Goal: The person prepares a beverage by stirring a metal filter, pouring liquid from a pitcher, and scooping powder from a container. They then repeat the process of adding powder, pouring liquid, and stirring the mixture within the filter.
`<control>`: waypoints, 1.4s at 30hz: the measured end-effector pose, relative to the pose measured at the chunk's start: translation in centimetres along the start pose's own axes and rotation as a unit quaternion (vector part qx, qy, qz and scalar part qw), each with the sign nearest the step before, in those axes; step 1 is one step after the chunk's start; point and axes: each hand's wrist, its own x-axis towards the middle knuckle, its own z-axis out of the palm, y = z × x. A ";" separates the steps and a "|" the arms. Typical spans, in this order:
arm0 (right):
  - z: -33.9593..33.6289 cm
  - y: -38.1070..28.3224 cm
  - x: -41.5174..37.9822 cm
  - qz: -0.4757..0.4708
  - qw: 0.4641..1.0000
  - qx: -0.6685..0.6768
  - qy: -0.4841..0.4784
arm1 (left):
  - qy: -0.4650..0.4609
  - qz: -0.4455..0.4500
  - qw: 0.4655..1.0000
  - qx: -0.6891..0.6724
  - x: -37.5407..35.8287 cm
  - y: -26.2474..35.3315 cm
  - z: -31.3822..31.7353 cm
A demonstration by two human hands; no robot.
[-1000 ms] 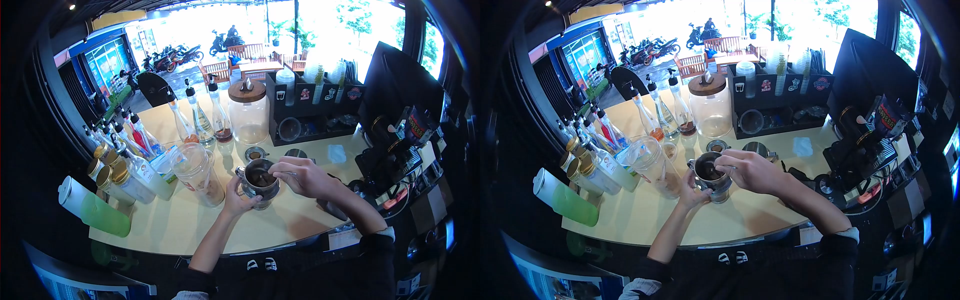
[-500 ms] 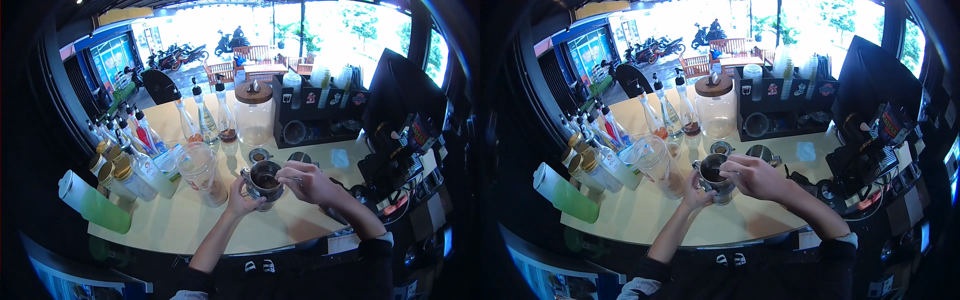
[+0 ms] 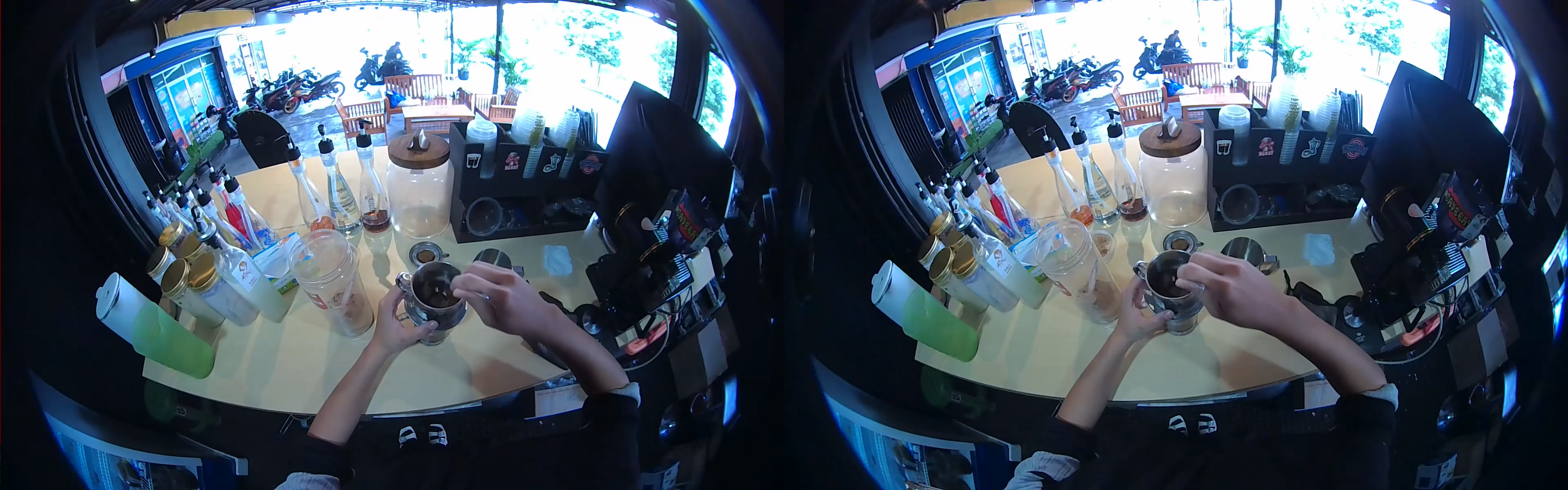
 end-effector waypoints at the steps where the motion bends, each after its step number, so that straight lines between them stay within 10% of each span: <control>1: 0.1 0.0 -0.1 0.001 1.000 0.001 0.000 | 0.002 -0.009 1.000 -0.004 0.0 0.1 0.1; 42: 0.1 0.5 0.4 0.094 0.992 0.084 0.018 | 0.002 0.000 1.000 -0.004 -0.1 0.0 0.1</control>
